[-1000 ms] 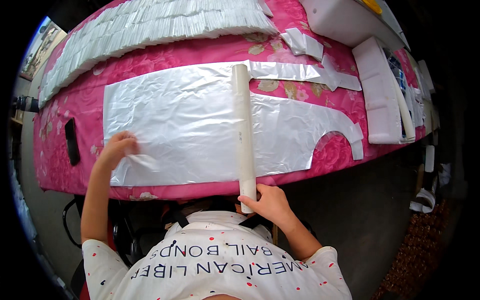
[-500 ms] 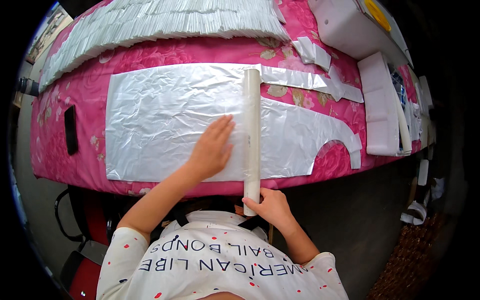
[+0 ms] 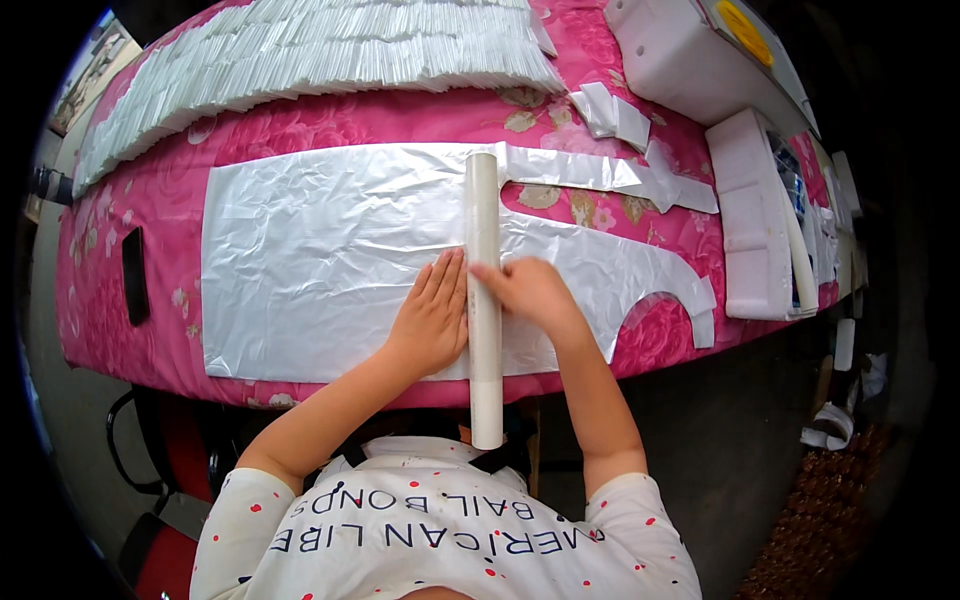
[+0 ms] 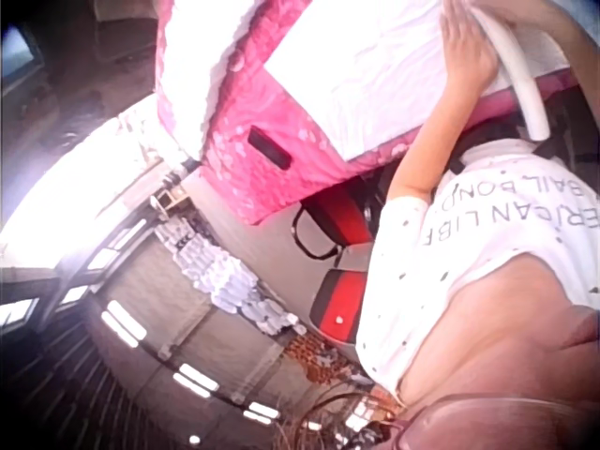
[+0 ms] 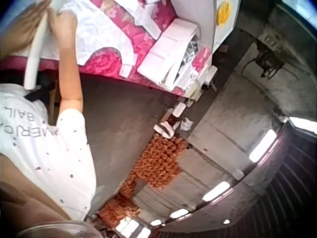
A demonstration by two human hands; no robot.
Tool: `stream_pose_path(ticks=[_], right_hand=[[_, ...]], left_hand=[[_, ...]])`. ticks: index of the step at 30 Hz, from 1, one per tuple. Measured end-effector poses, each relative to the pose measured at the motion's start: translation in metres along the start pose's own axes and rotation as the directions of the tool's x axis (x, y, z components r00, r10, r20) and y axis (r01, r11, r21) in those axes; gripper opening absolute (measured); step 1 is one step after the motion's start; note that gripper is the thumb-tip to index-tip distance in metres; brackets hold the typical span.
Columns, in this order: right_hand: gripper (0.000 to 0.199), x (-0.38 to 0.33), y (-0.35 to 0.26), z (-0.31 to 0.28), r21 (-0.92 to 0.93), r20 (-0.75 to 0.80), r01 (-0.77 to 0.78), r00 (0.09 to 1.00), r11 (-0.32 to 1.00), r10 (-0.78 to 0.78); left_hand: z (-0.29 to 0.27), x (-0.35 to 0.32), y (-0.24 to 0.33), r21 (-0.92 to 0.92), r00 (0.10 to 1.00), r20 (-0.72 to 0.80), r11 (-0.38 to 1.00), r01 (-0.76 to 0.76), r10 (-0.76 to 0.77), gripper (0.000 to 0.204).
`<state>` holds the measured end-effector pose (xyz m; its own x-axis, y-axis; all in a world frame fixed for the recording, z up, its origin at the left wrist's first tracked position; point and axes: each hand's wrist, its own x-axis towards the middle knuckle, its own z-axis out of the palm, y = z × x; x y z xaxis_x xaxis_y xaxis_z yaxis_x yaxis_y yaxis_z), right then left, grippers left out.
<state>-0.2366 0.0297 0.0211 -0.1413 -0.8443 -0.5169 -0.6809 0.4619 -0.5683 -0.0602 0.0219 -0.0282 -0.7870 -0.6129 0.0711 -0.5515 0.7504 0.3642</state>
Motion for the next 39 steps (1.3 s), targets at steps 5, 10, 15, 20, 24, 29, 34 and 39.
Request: stream_pose_path(ticks=[5, 10, 15, 20, 24, 29, 34, 39], right_hand=[[0.045, 0.066, -0.011, -0.016, 0.529, -0.085, -0.02, 0.993, 0.848, 0.077], [0.017, 0.11, 0.002, -0.011, 0.981, -0.192, 0.191, 0.981, 0.043, 0.034], [0.016, 0.131, 0.037, -0.04, 0.866, -0.347, 0.32, 0.938, -0.384, -0.003], [0.021, 0.121, 0.125, -0.132, 0.781, -0.513, 0.375, 0.841, -0.5, -0.17], [0.028, 0.08, 0.188, -0.213, 0.738, -0.646, 0.552, 0.745, -0.389, -0.169], [0.032, 0.038, 0.079, -0.213, 0.629, -0.765, 0.753, 0.644, -0.194, 0.019], [0.031, 0.031, -0.09, -0.067, 0.531, -0.705, 0.791, 0.611, 0.304, -0.359], [0.032, 0.037, -0.19, 0.118, 0.319, -0.306, 0.754, 0.655, 0.574, -0.691]], left_hand=[[-0.001, 0.001, 0.0, -0.007, 1.0, -0.009, 1.0, -0.003, 0.003, 0.059], [-0.001, 0.002, 0.001, -0.003, 0.999, -0.039, 1.0, -0.005, 0.005, 0.058], [-0.001, 0.001, 0.002, 0.053, 1.0, -0.03, 0.999, 0.006, -0.005, 0.062], [0.0, 0.001, 0.001, 0.021, 0.999, -0.032, 1.0, 0.014, -0.013, 0.063], [-0.001, 0.001, 0.003, -0.015, 0.999, -0.031, 1.0, -0.008, 0.008, 0.062], [0.0, -0.003, 0.0, -0.008, 0.999, -0.038, 1.0, 0.02, -0.02, 0.061], [0.002, 0.0, 0.001, 0.002, 0.998, -0.055, 1.0, -0.002, 0.002, 0.06], [0.023, 0.0, -0.009, 0.112, 0.987, -0.142, 0.992, -0.061, 0.077, 0.061]])
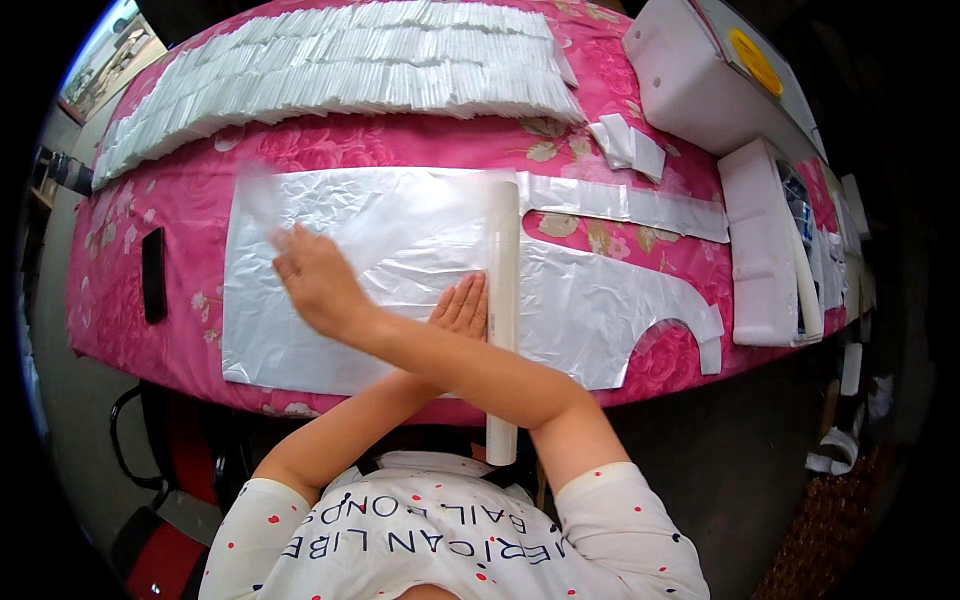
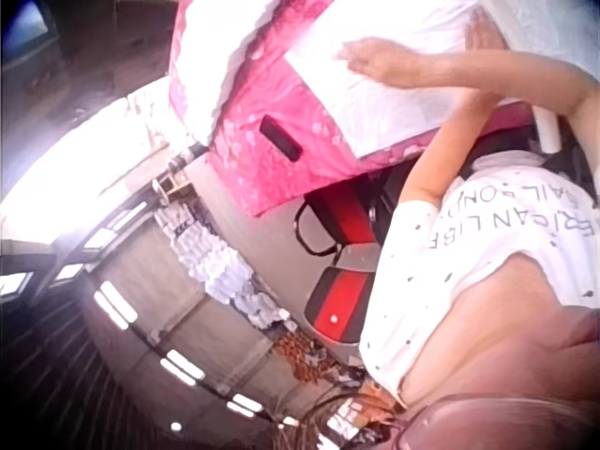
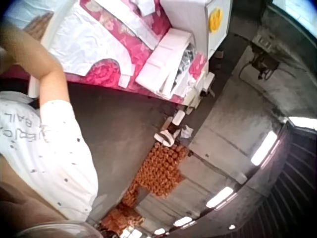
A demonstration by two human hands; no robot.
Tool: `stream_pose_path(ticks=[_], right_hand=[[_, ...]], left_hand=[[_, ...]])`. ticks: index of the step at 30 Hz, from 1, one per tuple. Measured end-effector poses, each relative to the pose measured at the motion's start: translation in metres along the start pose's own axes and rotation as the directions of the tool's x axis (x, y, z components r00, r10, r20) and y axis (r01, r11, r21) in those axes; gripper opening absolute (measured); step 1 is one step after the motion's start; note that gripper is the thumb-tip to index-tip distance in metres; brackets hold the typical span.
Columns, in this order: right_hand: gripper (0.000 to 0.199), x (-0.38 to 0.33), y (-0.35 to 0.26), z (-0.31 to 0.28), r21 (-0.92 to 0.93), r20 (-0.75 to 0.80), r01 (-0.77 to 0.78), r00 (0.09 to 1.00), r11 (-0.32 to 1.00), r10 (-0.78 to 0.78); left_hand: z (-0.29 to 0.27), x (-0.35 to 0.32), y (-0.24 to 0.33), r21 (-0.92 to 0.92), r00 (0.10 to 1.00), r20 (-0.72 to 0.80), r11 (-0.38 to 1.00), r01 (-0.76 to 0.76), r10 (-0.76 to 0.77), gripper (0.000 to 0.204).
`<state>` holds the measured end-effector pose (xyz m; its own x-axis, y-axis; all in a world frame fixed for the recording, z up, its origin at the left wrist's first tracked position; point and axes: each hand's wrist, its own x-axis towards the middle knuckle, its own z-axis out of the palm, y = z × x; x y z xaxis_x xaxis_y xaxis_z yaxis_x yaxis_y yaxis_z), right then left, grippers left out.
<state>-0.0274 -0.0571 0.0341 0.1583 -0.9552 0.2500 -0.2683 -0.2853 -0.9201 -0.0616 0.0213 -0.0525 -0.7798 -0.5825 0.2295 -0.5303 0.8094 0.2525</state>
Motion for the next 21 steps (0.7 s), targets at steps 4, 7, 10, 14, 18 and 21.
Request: stream_pose_path(ticks=[4, 7, 10, 14, 18, 21], right_hand=[[0.033, -0.001, 0.05, 0.087, -0.227, 0.075, -0.021, 0.996, 0.974, 0.039], [0.039, 0.0, 0.055, 0.118, -0.381, 0.131, 0.095, 0.99, 0.92, -0.049], [0.05, -0.012, 0.014, 0.113, -0.302, 0.342, 0.063, 0.939, 0.951, 0.047], [0.051, -0.031, -0.023, 0.044, -0.086, 0.56, 0.078, 0.828, 0.993, -0.016], [0.033, -0.081, -0.025, -0.05, -0.074, 0.124, 0.234, 0.967, 0.969, -0.224], [0.028, -0.104, -0.027, -0.118, -0.167, -0.058, 0.15, 0.985, 0.975, -0.161]], left_hand=[[-0.007, 0.002, 0.005, -0.111, 0.998, 0.05, 0.993, 0.035, -0.03, 0.064], [-0.013, 0.004, 0.006, -0.108, 0.994, 0.1, 0.993, 0.054, -0.043, 0.066], [-0.014, 0.002, 0.005, -0.102, 0.995, 0.076, 0.992, 0.07, -0.062, 0.067], [-0.031, 0.005, 0.001, -0.388, 0.99, -0.045, 0.916, 0.103, -0.131, 0.062], [-0.047, 0.007, -0.018, -0.655, 0.959, -0.133, 0.748, 0.104, -0.25, 0.056], [-0.04, 0.033, -0.042, -0.879, 0.914, -0.086, 0.461, 0.118, -0.396, 0.045]])
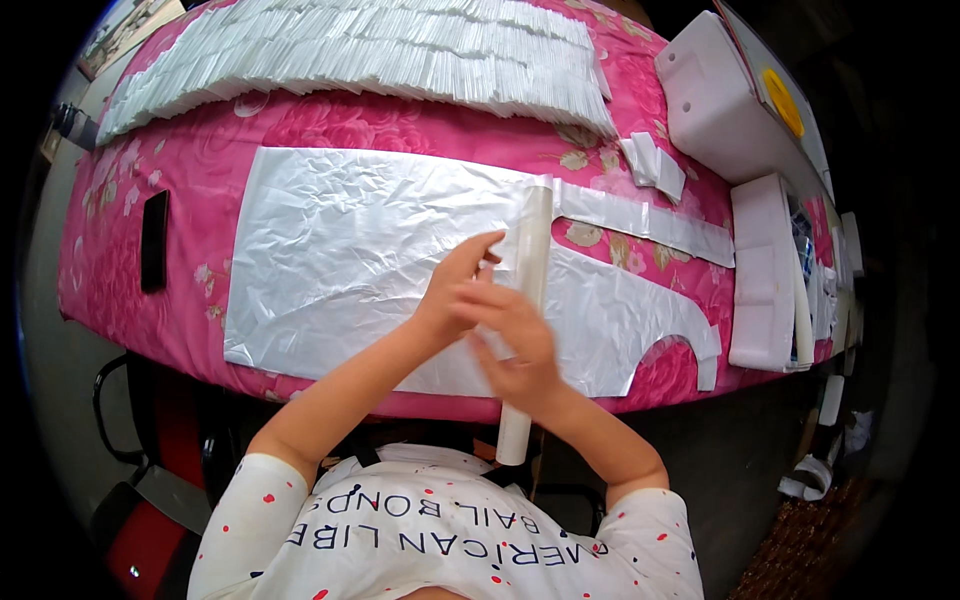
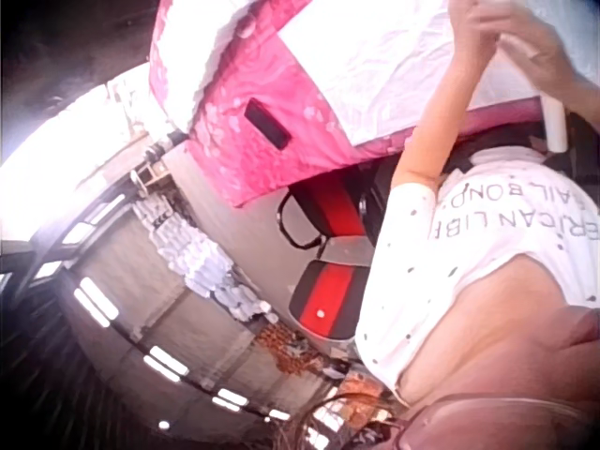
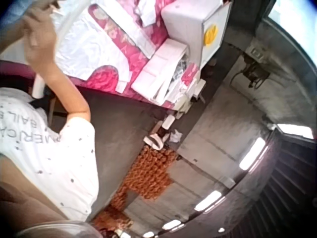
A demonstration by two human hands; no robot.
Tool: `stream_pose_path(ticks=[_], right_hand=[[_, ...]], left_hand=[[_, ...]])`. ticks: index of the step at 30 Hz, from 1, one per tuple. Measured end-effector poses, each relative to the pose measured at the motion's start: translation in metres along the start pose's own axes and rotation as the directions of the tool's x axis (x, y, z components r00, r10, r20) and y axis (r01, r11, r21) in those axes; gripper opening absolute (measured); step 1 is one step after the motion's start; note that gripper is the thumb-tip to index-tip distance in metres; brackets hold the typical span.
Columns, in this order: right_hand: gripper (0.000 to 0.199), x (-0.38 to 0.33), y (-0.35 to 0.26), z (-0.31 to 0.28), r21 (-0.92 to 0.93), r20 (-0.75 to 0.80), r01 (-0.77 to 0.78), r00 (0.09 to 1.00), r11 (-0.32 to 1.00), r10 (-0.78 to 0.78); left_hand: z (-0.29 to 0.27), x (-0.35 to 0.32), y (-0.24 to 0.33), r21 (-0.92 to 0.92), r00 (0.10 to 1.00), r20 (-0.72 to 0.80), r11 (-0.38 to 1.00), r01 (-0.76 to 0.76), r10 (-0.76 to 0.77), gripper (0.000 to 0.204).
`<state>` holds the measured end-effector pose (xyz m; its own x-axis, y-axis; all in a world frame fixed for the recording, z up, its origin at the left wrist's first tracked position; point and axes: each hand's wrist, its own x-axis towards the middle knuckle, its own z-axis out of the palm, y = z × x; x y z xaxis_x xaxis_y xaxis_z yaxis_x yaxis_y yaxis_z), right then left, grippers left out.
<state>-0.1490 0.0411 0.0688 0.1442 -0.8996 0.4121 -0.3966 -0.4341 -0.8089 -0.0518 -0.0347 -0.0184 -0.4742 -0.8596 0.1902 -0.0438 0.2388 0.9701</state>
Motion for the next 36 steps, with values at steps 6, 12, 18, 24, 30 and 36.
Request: stream_pose_path(ticks=[6, 12, 18, 24, 30, 36], right_hand=[[0.032, -0.061, 0.055, -0.065, -0.379, -0.034, -0.163, 0.986, 0.911, 0.162], [0.052, -0.065, 0.071, -0.077, -0.556, 0.335, 0.043, 0.926, 0.83, 0.177], [0.069, -0.033, 0.07, -0.032, -0.535, 0.473, 0.216, 0.878, 0.817, 0.078], [0.076, 0.024, 0.022, 0.075, 0.085, 0.56, 0.181, 0.805, 0.98, -0.197], [0.051, 0.051, 0.029, 0.08, -0.02, 0.412, 0.326, 0.864, 0.945, -0.289], [0.056, 0.072, 0.059, 0.123, -0.228, 0.654, 0.55, 0.698, 0.803, -0.293]], left_hand=[[0.019, 0.06, 0.005, -0.633, 0.822, 0.166, 0.58, 0.513, -0.545, 0.05], [0.011, 0.069, 0.004, -0.65, 0.738, 0.226, 0.466, 0.6, -0.636, 0.05], [-0.05, 0.03, 0.022, -0.456, 0.878, -0.074, 0.799, 0.392, -0.472, 0.036], [-0.142, -0.048, 0.033, -0.338, 0.841, -0.33, 0.885, 0.319, -0.429, 0.034], [-0.189, -0.156, 0.041, -0.277, 0.742, -0.482, 0.884, 0.376, -0.466, 0.03], [-0.179, -0.217, 0.041, -0.259, 0.742, -0.482, 0.884, 0.388, -0.467, 0.031]])
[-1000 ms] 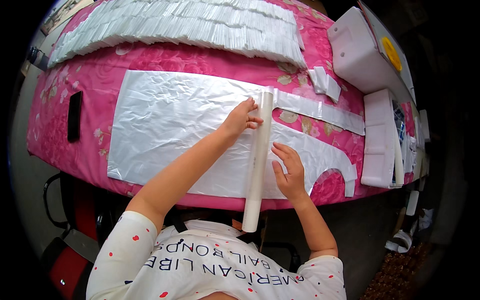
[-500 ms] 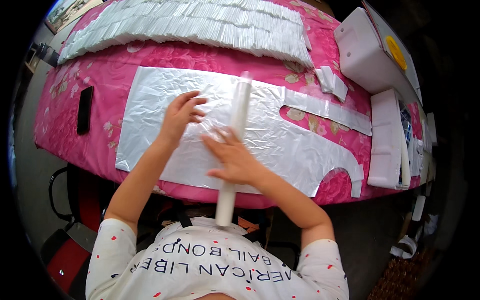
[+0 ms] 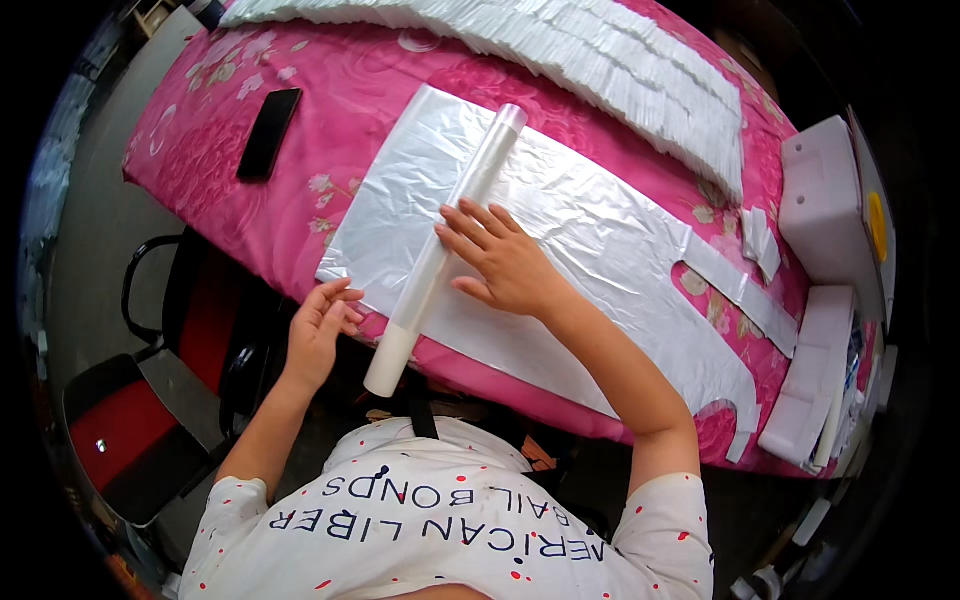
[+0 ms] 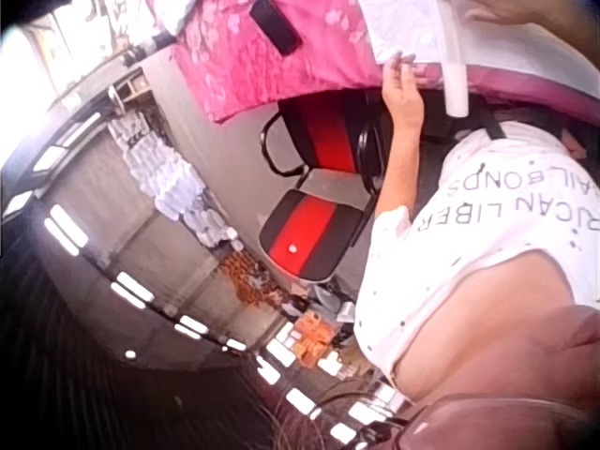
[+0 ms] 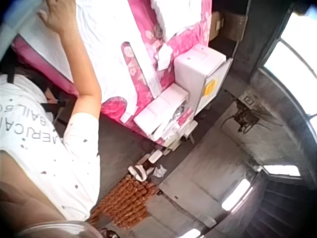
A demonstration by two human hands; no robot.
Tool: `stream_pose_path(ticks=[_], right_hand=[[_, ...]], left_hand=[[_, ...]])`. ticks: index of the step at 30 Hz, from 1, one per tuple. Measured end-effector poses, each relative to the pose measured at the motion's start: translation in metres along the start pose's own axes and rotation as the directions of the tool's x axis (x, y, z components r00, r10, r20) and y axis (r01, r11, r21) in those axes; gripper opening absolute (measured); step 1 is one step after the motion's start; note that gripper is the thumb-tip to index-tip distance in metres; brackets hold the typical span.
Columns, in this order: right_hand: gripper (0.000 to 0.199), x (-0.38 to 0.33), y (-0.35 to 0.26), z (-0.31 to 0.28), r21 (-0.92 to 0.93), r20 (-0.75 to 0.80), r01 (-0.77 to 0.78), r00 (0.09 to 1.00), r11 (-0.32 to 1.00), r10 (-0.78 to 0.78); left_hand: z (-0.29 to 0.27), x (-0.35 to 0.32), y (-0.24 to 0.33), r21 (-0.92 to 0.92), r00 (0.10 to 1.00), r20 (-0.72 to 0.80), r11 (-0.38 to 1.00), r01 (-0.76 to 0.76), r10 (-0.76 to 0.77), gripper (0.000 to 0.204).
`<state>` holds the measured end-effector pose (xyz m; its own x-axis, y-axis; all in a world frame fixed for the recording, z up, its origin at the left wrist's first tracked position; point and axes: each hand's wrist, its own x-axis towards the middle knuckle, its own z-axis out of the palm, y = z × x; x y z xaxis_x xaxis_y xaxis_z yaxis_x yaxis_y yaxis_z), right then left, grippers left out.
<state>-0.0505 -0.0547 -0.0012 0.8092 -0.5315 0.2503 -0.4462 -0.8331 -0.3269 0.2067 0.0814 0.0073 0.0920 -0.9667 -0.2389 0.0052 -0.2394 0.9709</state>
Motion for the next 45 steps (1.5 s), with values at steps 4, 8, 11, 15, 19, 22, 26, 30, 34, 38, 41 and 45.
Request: stream_pose_path(ticks=[4, 8, 11, 15, 19, 22, 26, 30, 34, 38, 41, 45], right_hand=[[0.056, 0.058, -0.007, 0.033, 0.039, -0.01, -0.01, 1.0, 0.999, 0.011], [0.058, 0.106, -0.042, 0.067, 0.097, -0.204, -0.286, 0.932, 0.953, 0.3], [0.072, 0.122, -0.059, 0.085, 0.367, -0.389, -0.462, 0.712, 0.807, 0.584], [0.09, 0.125, -0.062, 0.078, 0.831, -0.316, -0.245, 0.532, 0.5, 0.786], [0.069, 0.106, -0.058, 0.023, 0.944, 0.185, 0.076, 0.685, -0.321, 0.705], [0.062, 0.091, -0.066, -0.022, 0.802, 0.146, 0.245, 0.803, -0.544, 0.578], [0.059, 0.069, -0.066, -0.06, 0.919, 0.086, 0.208, 0.722, -0.334, 0.687], [0.056, 0.051, -0.059, -0.062, 0.985, 0.047, 0.113, 0.552, -0.131, 0.832], [0.054, 0.038, -0.055, -0.05, 0.986, 0.052, 0.112, 0.492, -0.122, 0.869], [0.056, 0.018, -0.052, -0.055, 0.933, 0.125, 0.22, 0.545, -0.286, 0.829], [0.057, 0.01, -0.052, -0.046, 0.937, 0.168, 0.19, 0.491, -0.293, 0.855], [0.054, -0.001, -0.05, -0.022, 0.963, 0.181, 0.108, 0.413, -0.246, 0.893]], left_hand=[[0.014, -0.013, 0.004, 0.619, 0.969, -0.001, 0.761, -0.194, 0.247, 0.049], [0.025, -0.016, -0.002, 0.864, 0.952, -0.036, 0.488, -0.124, 0.305, 0.076], [0.012, -0.007, -0.002, 0.773, 0.976, -0.139, 0.634, 0.002, 0.166, 0.08], [0.005, -0.01, -0.007, 0.166, 0.997, -0.077, 0.985, 0.041, -0.028, 0.069], [0.023, -0.019, 0.014, -0.433, 0.941, 0.302, 0.856, 0.281, -0.156, 0.061], [0.036, -0.02, 0.014, -0.675, 0.796, 0.604, 0.551, 0.49, 0.032, 0.081], [0.051, -0.005, 0.017, -0.606, 0.634, 0.765, 0.453, 0.653, 0.109, 0.079], [0.072, 0.01, 0.043, -0.244, 0.818, 0.544, 0.898, 0.366, -0.185, 0.078], [0.082, 0.01, 0.047, -0.135, 0.775, 0.592, 0.921, 0.365, -0.221, 0.082], [0.081, 0.004, 0.044, -0.194, 0.526, 0.813, 0.734, 0.651, -0.251, 0.092], [0.08, 0.004, 0.033, -0.181, 0.51, 0.826, 0.744, 0.643, -0.24, 0.092], [0.093, 0.008, 0.024, -0.078, 0.723, 0.64, 0.914, 0.397, -0.26, 0.075]])
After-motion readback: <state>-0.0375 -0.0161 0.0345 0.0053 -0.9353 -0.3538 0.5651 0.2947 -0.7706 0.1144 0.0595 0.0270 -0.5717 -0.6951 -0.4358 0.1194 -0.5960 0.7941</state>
